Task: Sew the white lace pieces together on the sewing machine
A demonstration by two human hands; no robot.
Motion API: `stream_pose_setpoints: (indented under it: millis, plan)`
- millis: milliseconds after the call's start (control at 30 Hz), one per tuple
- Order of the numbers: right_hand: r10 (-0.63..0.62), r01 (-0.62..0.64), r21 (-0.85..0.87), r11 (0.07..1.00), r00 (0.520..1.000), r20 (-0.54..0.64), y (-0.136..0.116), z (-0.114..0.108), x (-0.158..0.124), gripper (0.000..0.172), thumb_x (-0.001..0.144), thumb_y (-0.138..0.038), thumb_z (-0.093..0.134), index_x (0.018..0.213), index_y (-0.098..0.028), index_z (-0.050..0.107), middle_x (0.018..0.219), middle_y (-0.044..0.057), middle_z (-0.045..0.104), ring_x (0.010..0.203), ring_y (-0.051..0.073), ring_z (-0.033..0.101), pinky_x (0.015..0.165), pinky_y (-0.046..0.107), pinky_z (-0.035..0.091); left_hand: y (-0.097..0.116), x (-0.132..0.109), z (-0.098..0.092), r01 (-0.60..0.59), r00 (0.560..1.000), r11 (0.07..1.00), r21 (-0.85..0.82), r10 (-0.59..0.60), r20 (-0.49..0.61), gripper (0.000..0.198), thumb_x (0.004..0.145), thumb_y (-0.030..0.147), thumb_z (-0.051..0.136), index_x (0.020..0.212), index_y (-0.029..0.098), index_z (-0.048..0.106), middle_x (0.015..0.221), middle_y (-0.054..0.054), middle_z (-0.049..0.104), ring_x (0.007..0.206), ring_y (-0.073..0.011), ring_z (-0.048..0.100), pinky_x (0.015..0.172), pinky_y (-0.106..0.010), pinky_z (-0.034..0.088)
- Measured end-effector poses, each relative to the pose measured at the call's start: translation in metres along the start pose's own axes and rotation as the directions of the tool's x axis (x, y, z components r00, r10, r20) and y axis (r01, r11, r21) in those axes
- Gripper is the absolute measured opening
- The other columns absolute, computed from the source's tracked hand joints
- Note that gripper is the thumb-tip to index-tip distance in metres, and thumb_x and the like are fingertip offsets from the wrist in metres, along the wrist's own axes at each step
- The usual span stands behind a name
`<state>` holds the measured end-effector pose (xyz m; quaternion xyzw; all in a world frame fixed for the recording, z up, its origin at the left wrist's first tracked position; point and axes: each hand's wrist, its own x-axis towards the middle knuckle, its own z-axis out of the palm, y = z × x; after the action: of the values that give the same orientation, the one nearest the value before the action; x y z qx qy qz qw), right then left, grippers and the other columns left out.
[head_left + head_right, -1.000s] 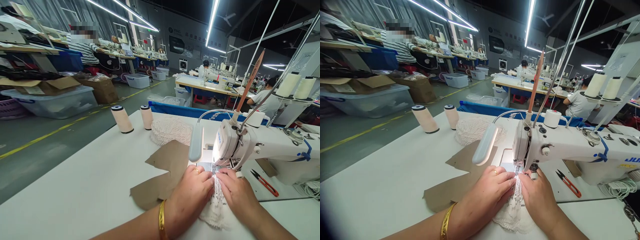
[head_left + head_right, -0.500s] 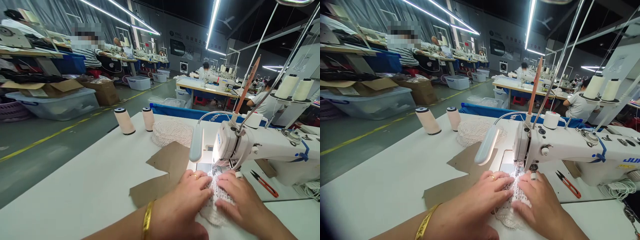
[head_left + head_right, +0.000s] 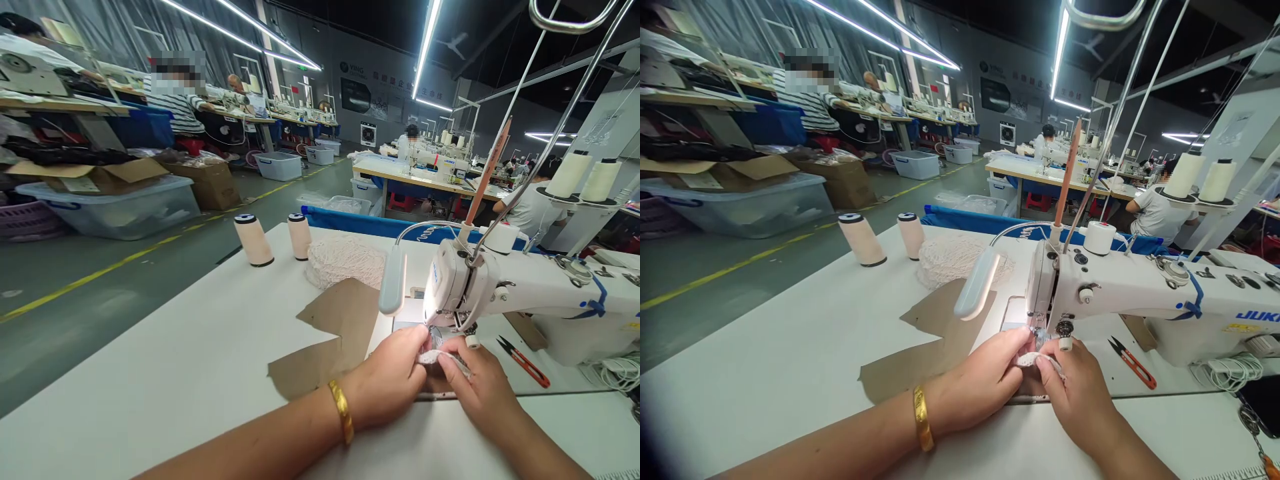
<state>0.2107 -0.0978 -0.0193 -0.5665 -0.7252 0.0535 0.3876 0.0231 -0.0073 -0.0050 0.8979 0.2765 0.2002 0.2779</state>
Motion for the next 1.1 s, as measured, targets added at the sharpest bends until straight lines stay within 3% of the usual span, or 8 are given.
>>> stream_pose_setpoints:
  millis: [167, 300, 567, 733, 833, 933, 1100]
  plan:
    - [0.094, -0.092, 0.051, 0.994, 0.994, -0.059, -0.004, 0.003, 0.005, 0.019, 0.106, -0.035, 0.051, 0.097, -0.026, 0.066, 0.086, -0.001, 0.072, 0.078, 0.018, 0.068, 0.071, 0.026, 0.050, -0.003, 0.007, 0.000, -0.004, 1.000, 1.000, -0.009, 0.005, 0.027, 0.011, 0.073, 0.010, 0.050, 0.077, 0.021, 0.047, 0.083, -0.002, 0.060, 0.079, -0.0199, 0.055, 0.072, -0.030, 0.041]
    - [0.099, -0.095, 0.061, 0.994, 0.992, -0.077, -0.004, 0.003, 0.007, 0.020, 0.104, -0.034, 0.052, 0.094, -0.025, 0.067, 0.084, -0.001, 0.073, 0.077, 0.017, 0.069, 0.072, 0.025, 0.051, -0.001, 0.008, -0.004, 0.010, 0.999, 0.989, -0.149, -0.003, 0.048, 0.010, 0.080, 0.017, 0.051, 0.070, 0.020, 0.051, 0.081, -0.001, 0.060, 0.079, -0.0184, 0.058, 0.072, -0.027, 0.043]
    - [0.087, -0.083, 0.057, 0.995, 0.994, -0.065, -0.006, 0.001, 0.006, 0.019, 0.103, -0.033, 0.054, 0.093, -0.025, 0.069, 0.084, -0.001, 0.074, 0.075, 0.017, 0.069, 0.072, 0.024, 0.051, 0.004, 0.005, -0.008, 0.198, 0.979, 0.935, -0.295, -0.175, 0.105, 0.015, 0.076, 0.033, 0.066, 0.070, 0.019, 0.064, 0.088, -0.001, 0.060, 0.088, -0.0199, 0.063, 0.075, -0.026, 0.048]
    - [0.079, -0.078, 0.047, 0.996, 0.997, -0.026, -0.008, -0.002, 0.006, 0.020, 0.104, -0.032, 0.053, 0.091, -0.025, 0.067, 0.081, -0.001, 0.073, 0.070, 0.017, 0.068, 0.065, 0.025, 0.050, 0.003, 0.004, -0.007, 0.210, 0.977, 0.926, -0.314, -0.187, 0.103, 0.020, 0.078, 0.036, 0.067, 0.071, 0.018, 0.064, 0.087, 0.000, 0.058, 0.083, -0.0183, 0.062, 0.072, -0.026, 0.048]
    - [0.040, -0.040, 0.012, 0.999, 0.999, -0.004, -0.006, -0.003, 0.004, 0.022, 0.107, -0.033, 0.051, 0.092, -0.025, 0.065, 0.078, -0.001, 0.071, 0.070, 0.018, 0.066, 0.063, 0.027, 0.048, 0.002, 0.002, -0.006, 0.145, 0.989, 0.946, -0.291, -0.133, 0.061, 0.025, 0.083, 0.037, 0.064, 0.067, 0.018, 0.060, 0.081, 0.001, 0.055, 0.077, -0.0162, 0.059, 0.067, -0.025, 0.045]
    - [-0.049, 0.053, -0.057, 0.997, 0.997, 0.065, -0.003, -0.005, 0.001, 0.023, 0.109, -0.030, 0.047, 0.092, -0.025, 0.062, 0.078, 0.000, 0.068, 0.072, 0.019, 0.063, 0.068, 0.029, 0.046, 0.001, -0.005, -0.006, -0.007, 1.000, 0.985, -0.170, 0.008, 0.006, 0.033, 0.089, 0.033, 0.061, 0.061, 0.018, 0.053, 0.073, 0.002, 0.050, 0.072, -0.0150, 0.053, 0.064, -0.025, 0.041]
    - [-0.243, 0.285, -0.114, 0.952, 0.926, 0.289, -0.004, -0.011, -0.003, 0.024, 0.110, -0.025, 0.045, 0.091, -0.023, 0.059, 0.083, 0.001, 0.066, 0.079, 0.019, 0.058, 0.074, 0.032, 0.042, 0.001, -0.025, -0.002, -0.290, 0.951, 0.953, 0.092, 0.297, -0.084, 0.024, 0.095, 0.017, 0.059, 0.072, 0.019, 0.066, 0.087, -0.002, 0.067, 0.081, -0.0174, 0.056, 0.076, -0.033, 0.039]
